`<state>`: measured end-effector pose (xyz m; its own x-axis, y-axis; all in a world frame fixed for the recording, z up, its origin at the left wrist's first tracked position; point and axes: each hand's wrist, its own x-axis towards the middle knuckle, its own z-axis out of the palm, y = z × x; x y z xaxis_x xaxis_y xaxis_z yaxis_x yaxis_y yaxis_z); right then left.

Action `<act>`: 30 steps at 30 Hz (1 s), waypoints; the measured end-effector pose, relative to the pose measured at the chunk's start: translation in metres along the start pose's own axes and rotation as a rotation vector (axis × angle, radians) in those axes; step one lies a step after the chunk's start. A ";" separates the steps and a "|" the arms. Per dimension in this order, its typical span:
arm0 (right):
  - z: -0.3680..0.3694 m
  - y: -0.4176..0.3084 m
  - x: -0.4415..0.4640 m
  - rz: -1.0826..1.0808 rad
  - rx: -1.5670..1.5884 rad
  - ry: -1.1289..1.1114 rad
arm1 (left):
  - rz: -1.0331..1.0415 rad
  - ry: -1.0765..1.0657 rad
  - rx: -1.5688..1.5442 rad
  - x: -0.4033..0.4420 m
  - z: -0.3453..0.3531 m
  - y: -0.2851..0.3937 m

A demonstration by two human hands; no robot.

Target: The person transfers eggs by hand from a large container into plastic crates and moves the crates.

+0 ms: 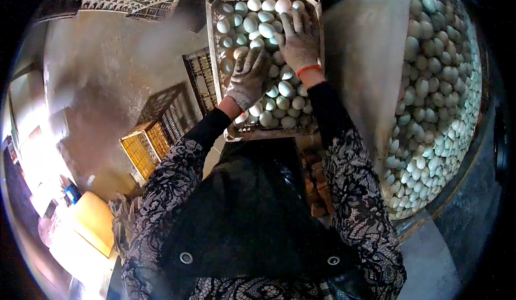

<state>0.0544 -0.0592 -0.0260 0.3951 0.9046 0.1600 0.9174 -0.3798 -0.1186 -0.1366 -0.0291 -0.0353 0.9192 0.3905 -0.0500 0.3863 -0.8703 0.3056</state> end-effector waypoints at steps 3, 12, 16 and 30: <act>0.012 -0.001 -0.002 -0.021 -0.080 -0.040 | -0.002 0.045 -0.076 -0.006 0.001 -0.004; 0.021 -0.018 0.008 -0.186 0.094 0.137 | -0.076 0.044 0.110 -0.021 0.001 -0.005; -0.009 -0.023 0.007 -0.106 0.222 0.104 | -0.066 0.025 0.082 -0.016 -0.014 -0.005; -0.039 -0.074 -0.336 1.200 1.547 -0.275 | 0.232 -0.205 0.213 0.223 -0.034 -0.124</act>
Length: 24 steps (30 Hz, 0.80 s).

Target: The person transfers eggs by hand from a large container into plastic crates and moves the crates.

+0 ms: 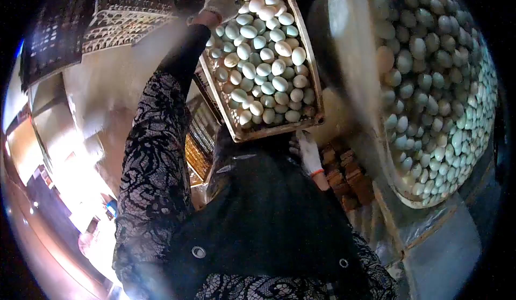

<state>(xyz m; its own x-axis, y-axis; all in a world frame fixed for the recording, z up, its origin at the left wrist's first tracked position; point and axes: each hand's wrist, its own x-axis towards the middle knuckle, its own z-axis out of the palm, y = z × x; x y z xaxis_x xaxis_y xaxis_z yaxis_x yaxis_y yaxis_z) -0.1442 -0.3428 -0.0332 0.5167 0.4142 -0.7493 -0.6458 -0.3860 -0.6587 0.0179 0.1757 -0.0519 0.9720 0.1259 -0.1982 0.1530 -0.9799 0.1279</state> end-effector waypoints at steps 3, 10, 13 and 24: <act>0.018 0.040 0.027 -0.015 -0.039 0.095 | 0.000 -0.037 -0.168 0.019 0.024 -0.016; 0.080 0.078 0.041 -0.062 0.132 0.394 | -0.188 -0.201 -0.470 0.010 0.013 -0.012; 0.087 0.113 0.045 -0.231 -0.307 0.495 | -0.182 -0.178 -0.513 0.001 0.014 -0.015; 0.047 -0.041 -0.006 -0.018 0.166 0.326 | -0.532 -0.114 -0.673 -0.137 -0.057 -0.020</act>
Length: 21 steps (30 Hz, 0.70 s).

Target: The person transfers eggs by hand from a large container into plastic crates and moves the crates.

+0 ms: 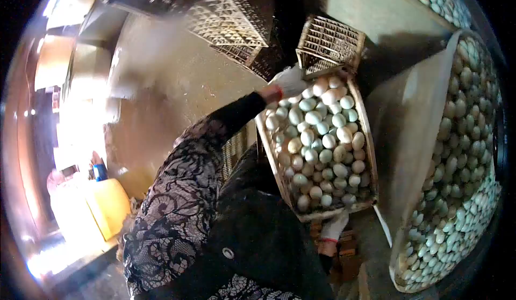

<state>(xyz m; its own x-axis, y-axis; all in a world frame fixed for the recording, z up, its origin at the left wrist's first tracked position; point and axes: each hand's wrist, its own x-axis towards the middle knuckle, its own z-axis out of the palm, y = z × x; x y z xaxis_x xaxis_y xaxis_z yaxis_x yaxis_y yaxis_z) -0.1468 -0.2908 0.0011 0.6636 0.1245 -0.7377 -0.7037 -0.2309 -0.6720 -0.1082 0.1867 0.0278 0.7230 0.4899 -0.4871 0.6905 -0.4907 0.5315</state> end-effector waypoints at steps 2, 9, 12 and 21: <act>-0.007 -0.048 -0.011 0.071 -0.130 0.105 | -0.118 0.042 -0.103 -0.051 -0.006 -0.019; 0.015 -0.095 -0.009 -0.618 -0.601 -0.074 | -0.295 0.286 -0.836 -0.208 0.023 -0.161; 0.092 -0.118 -0.073 -0.337 -0.313 -0.192 | -0.332 0.429 -0.904 -0.267 0.014 -0.202; 0.297 -0.055 -0.126 -0.232 -0.509 -0.481 | -0.493 0.626 -0.973 -0.407 -0.057 -0.400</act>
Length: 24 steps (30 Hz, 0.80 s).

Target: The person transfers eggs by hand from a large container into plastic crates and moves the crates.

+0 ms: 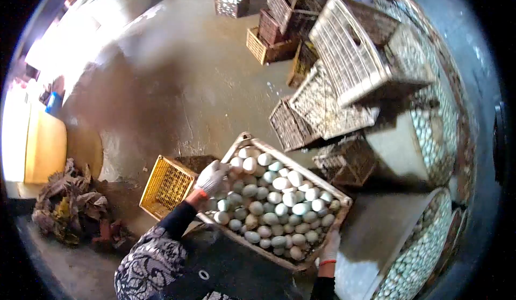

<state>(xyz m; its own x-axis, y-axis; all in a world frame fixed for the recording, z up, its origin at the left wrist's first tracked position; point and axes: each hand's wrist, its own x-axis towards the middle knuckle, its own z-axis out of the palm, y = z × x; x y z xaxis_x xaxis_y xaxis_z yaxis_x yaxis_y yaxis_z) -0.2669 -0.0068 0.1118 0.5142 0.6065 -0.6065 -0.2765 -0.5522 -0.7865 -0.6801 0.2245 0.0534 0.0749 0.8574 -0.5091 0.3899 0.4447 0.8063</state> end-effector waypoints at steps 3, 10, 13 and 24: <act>0.112 -0.062 0.010 0.021 0.015 -0.066 | -0.144 0.268 -0.008 -0.037 -0.077 0.033; 0.297 -0.100 0.119 -0.130 -0.323 -0.357 | -0.165 0.692 -0.496 -0.081 -0.180 0.013; 0.370 -0.121 0.151 -0.144 -0.446 -0.522 | -0.199 0.817 -0.545 -0.084 -0.210 0.017; 0.491 -0.197 0.198 -0.199 -0.424 -0.705 | -0.224 1.007 -0.736 -0.006 -0.219 0.042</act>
<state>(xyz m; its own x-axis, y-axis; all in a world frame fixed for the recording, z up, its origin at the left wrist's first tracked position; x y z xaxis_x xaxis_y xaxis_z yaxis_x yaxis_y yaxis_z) -0.5091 0.5030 0.0901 -0.1448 0.8520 -0.5031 0.1663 -0.4803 -0.8612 -0.8652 0.2943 0.1561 -0.7818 0.4181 -0.4626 -0.3212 0.3658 0.8735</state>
